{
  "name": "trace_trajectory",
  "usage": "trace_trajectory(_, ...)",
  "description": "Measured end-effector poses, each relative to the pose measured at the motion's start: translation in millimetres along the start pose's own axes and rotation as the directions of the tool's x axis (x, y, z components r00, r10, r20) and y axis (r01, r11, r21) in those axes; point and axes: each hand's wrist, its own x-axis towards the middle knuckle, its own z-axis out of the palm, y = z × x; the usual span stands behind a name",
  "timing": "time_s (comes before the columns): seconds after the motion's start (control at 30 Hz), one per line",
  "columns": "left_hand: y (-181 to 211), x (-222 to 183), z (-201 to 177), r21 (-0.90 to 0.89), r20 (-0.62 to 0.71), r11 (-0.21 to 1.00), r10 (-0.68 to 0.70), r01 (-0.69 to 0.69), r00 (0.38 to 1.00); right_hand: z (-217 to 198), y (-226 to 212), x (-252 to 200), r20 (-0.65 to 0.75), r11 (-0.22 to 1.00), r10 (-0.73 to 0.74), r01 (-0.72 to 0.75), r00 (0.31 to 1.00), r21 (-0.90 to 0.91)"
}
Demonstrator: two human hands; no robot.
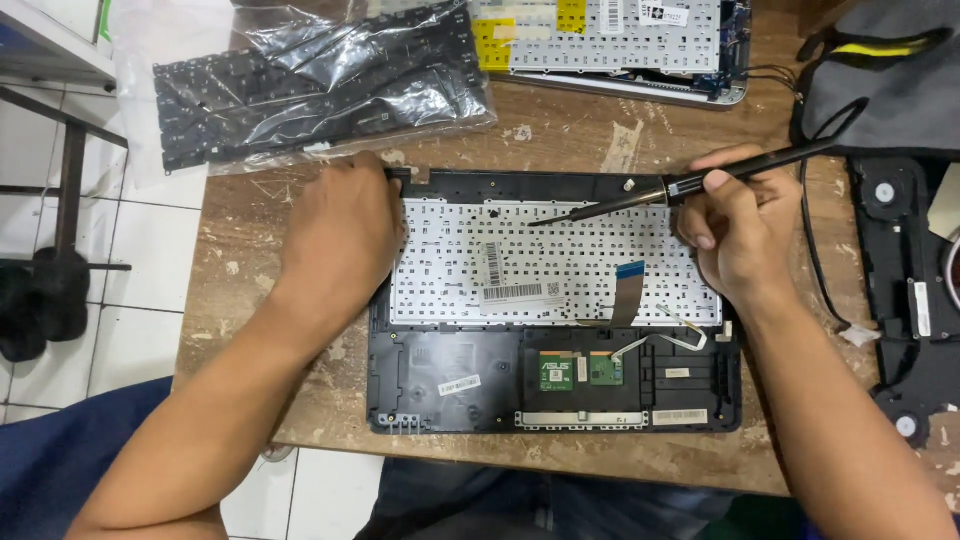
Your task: Using a soldering iron to melt plastic rivets and secure a keyboard into a laptop chassis, then connecting ribbon cables.
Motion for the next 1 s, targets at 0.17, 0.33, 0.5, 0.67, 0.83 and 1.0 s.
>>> trace_trajectory(0.17, 3.7, 2.4, -9.1, -0.056, 0.110, 0.993, -0.099, 0.106, 0.989, -2.0, 2.0, 0.6, -0.013, 1.000, 0.002, -0.001, 1.000, 0.010)
trace_trajectory(0.33, -5.4, 9.8, -2.0, -0.057, -0.007, 0.997, -0.045, 0.045, 0.999, -1.5, 0.2, 0.5, -0.014, 1.000, -0.001, 0.002, 1.000, 0.016)
trace_trajectory(0.5, -11.3, 20.1, 2.8, -0.026, 0.025, 1.000, -0.014, 0.014, 1.000, -8.4, 4.4, 1.1, -0.033, 1.000, -0.007, 0.007, 0.999, 0.009)
trace_trajectory(0.67, -11.7, 26.0, -5.7, -0.335, 0.064, 0.942, 0.009, 0.013, 0.998, -8.4, -0.8, 2.7, -0.063, 0.999, -0.015, 0.018, 0.998, 0.038)
trace_trajectory(0.83, -13.0, 33.5, 4.2, -0.706, 0.058, 0.708, 0.094, -0.025, 0.994, -7.1, -1.9, 3.8, -0.109, 0.998, -0.016, 0.023, 0.994, 0.063)
trace_trajectory(1.0, -6.8, 34.8, 16.6, -0.979, 0.082, 0.200, 0.194, 0.042, 0.978, -13.2, -5.0, 6.5, -0.134, 0.997, -0.060, 0.066, 0.989, 0.038)
